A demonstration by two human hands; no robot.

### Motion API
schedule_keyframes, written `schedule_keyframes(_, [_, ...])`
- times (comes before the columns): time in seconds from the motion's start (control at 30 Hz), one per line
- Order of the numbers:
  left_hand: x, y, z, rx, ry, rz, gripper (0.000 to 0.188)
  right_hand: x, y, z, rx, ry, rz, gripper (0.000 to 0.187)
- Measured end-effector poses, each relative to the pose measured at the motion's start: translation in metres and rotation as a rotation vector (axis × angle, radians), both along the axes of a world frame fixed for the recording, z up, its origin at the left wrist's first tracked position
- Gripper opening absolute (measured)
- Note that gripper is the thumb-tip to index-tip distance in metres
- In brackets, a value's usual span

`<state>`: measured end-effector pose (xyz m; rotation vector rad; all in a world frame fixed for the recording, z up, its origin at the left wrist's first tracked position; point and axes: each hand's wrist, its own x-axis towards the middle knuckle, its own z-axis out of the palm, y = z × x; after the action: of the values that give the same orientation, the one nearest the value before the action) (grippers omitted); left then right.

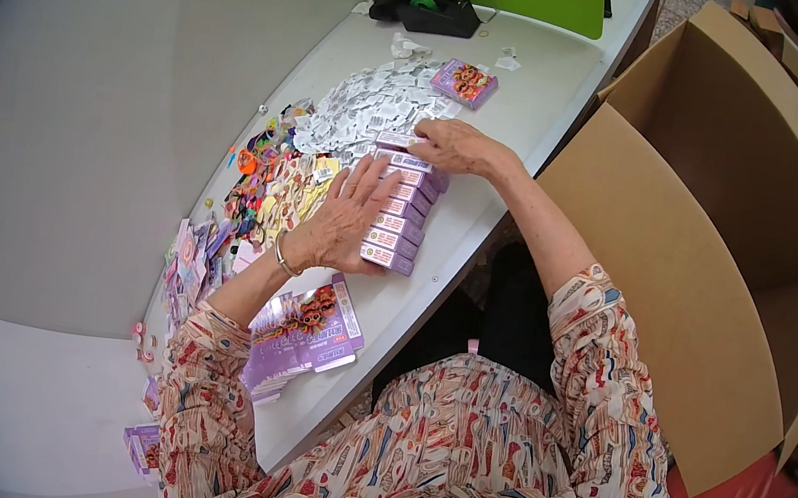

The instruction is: The recorder is packing small purple boxes into a large cardboard shipping carton and then filling more purple boxes with individual items from the desk.

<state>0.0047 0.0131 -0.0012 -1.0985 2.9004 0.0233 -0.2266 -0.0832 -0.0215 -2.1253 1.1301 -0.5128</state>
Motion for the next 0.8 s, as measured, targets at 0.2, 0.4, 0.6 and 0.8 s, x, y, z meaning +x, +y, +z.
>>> schedule_keyframes(0.2, [0.005, 0.027, -0.012, -0.109, 0.168, 0.258, 0.127, 0.007, 0.019, 0.004, 0.037, 0.131, 0.046, 0.086])
schedule_keyframes(0.4, [0.002, 0.07, 0.008, -0.068, 0.158, 0.416, 0.126, 0.011, 0.017, -0.004, -0.037, 0.022, 0.041, 0.096])
schedule_keyframes(0.6, [-0.005, 0.148, -0.013, 0.238, 0.763, 0.753, 0.086, 0.006, 0.015, 0.002, -0.001, 0.106, 0.06, 0.096])
schedule_keyframes(0.8, [-0.032, 0.141, -0.037, 0.557, 1.424, 0.916, 0.06, 0.01, 0.015, 0.005, -0.009, 0.135, 0.089, 0.09])
